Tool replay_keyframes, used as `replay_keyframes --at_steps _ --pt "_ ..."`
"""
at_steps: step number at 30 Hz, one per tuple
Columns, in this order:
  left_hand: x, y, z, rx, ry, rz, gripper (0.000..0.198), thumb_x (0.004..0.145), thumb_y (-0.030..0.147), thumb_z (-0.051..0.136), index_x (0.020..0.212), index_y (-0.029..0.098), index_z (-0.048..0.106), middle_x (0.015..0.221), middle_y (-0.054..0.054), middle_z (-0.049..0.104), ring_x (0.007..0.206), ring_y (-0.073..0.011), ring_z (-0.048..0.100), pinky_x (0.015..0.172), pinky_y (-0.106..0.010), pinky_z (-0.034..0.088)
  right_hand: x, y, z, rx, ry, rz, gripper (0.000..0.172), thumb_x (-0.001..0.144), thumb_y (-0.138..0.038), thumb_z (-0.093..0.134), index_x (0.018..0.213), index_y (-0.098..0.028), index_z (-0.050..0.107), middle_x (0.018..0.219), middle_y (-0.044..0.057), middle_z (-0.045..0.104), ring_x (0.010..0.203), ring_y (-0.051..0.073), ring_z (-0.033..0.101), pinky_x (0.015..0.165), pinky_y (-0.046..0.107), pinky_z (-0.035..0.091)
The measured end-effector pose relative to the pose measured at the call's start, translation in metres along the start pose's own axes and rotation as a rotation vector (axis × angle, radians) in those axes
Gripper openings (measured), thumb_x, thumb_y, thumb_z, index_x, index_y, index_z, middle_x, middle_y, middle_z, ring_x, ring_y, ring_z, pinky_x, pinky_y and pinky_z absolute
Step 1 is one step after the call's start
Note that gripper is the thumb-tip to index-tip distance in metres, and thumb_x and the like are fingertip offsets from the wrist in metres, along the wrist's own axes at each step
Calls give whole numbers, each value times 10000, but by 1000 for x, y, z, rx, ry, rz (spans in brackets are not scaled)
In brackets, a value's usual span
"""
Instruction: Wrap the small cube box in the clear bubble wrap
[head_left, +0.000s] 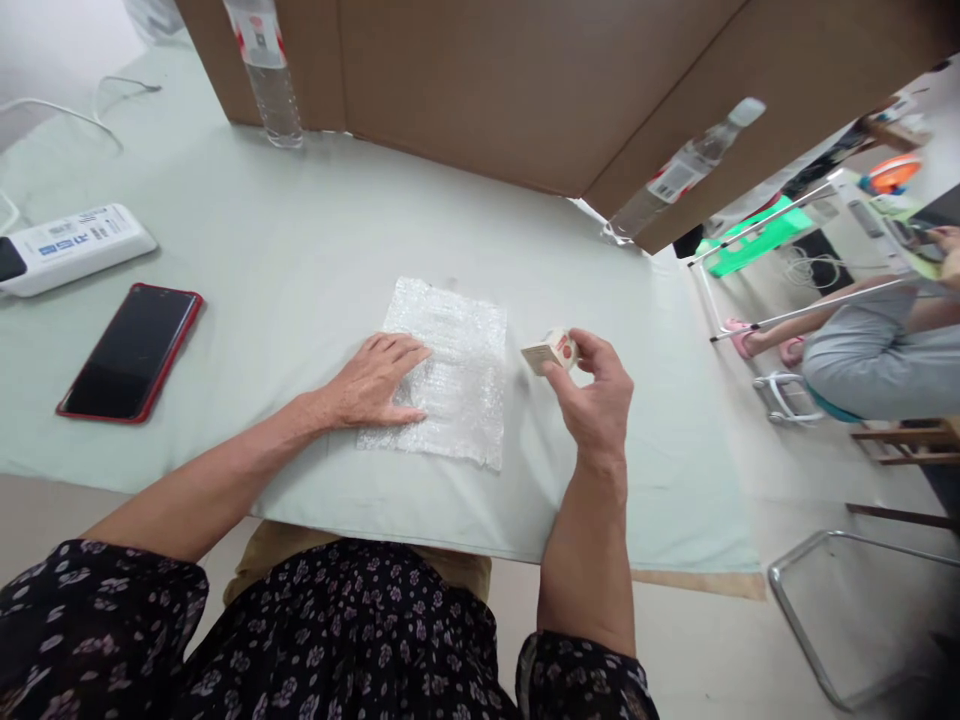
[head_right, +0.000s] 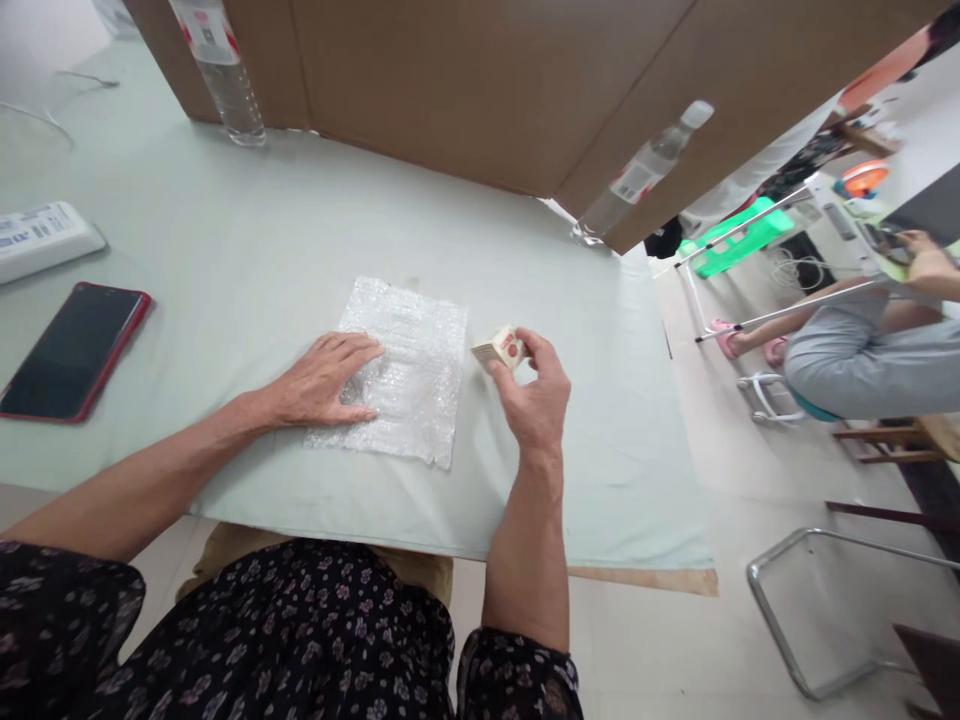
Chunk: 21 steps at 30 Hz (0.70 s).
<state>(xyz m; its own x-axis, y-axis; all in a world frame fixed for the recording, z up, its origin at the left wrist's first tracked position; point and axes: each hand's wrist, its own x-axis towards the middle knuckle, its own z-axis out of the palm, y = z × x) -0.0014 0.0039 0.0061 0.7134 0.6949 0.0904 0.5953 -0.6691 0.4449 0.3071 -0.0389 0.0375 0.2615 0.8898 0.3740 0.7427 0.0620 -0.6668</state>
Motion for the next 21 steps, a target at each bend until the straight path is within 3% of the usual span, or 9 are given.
replay_keyframes --at_steps 5,10,13,21 --pt "1 0 0 -22 -2 -17 907 791 565 704 1526 146 377 1524 -195 491 1441 -391 404 1200 -550 299 -22 -39 38 100 -246 -279 409 841 -304 696 1245 -263 643 1269 73 720 1195 273 654 1058 479 483" --pt "1 0 1 -50 11 -16 917 789 551 708 1544 181 343 1532 -184 483 1431 -388 413 1192 -560 302 -33 -41 60 4 -549 -386 524 860 -247 657 1376 -237 564 1357 106 681 1260 305 625 1051 490 472" --pt "0 0 1 -48 7 -14 914 789 538 711 1540 168 346 1532 -185 479 1432 -388 409 1194 -551 300 -32 -36 61 -8 -558 -350 593 861 -277 666 1432 -230 512 1393 114 660 1271 312 619 1057 492 470" --pt "0 -2 1 -45 10 2 895 793 548 704 1535 194 350 1519 -170 500 1423 -388 417 1184 -545 300 -29 -35 56 27 -590 -354 506 889 -256 640 1389 -278 564 1380 84 674 1270 286 625 1057 473 482"
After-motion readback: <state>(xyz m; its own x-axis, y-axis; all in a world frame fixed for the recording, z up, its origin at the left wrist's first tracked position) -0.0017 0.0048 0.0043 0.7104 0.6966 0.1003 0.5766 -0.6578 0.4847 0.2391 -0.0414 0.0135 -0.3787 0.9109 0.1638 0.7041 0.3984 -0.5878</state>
